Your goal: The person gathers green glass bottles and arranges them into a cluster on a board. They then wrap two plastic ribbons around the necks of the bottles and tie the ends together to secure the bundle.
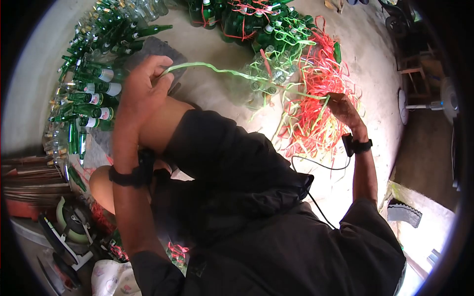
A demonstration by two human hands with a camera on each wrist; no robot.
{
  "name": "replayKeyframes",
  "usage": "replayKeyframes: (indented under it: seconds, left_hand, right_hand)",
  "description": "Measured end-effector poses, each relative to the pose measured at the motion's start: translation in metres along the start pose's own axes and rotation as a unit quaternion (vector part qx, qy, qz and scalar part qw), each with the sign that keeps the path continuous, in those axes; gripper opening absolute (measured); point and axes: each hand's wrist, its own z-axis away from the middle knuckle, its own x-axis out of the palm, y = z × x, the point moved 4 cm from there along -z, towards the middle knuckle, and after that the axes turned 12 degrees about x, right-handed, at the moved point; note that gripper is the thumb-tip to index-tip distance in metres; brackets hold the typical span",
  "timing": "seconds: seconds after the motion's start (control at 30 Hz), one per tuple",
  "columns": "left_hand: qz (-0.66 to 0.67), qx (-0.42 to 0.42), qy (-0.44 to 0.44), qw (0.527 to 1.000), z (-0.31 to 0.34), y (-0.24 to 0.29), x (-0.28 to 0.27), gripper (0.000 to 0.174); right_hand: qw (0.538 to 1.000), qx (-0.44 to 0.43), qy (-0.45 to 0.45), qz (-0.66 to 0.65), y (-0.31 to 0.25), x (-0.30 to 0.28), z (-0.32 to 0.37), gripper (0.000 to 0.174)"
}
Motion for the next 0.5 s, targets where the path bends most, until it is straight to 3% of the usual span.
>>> replayKeyframes:
  seconds: [0.03,0.07,0.13,0.17,0.27,0.33,0.4,0.43,0.5]
  left_hand:
    - [-0.015,0.001,-0.01,1.0,0.001,0.001,0.001,0.034]
    - [-0.015,0.003,-0.009,1.0,0.001,0.0,0.003,0.034]
    - [-0.063,0.106,0.019,0.992,0.001,0.005,0.006,0.042]
    - [-0.064,0.108,0.021,0.992,-0.001,0.015,0.006,0.042]
    - [-0.128,0.139,0.054,0.98,-0.004,0.05,0.023,0.046]
    - [-0.004,0.218,0.013,0.976,-0.007,0.073,0.046,0.048]
    - [0.053,0.213,0.008,0.976,-0.006,0.088,0.079,0.052]
    - [0.058,0.242,0.016,0.968,-0.005,0.1,0.092,0.054]
    - [0.054,0.266,0.015,0.962,-0.004,0.121,0.116,0.061]
  right_hand:
    - [0.997,0.06,-0.02,-0.05,0.003,-0.005,0.003,0.017]
    - [0.997,0.059,-0.019,-0.05,-0.02,-0.005,0.008,0.017]
    - [0.993,0.113,-0.043,0.014,-0.05,-0.001,0.012,0.015]
    - [0.997,0.046,-0.033,0.06,-0.056,0.002,0.008,0.017]
    - [0.995,0.069,-0.039,-0.056,-0.099,0.015,0.017,0.017]
    - [0.996,0.019,-0.041,-0.08,-0.116,0.025,0.015,0.016]
    - [0.999,0.012,-0.043,-0.027,-0.138,0.034,0.013,0.016]
    - [0.999,-0.009,-0.017,0.028,-0.138,0.039,0.009,0.018]
    - [0.999,-0.022,-0.02,0.016,-0.151,0.051,0.01,0.019]
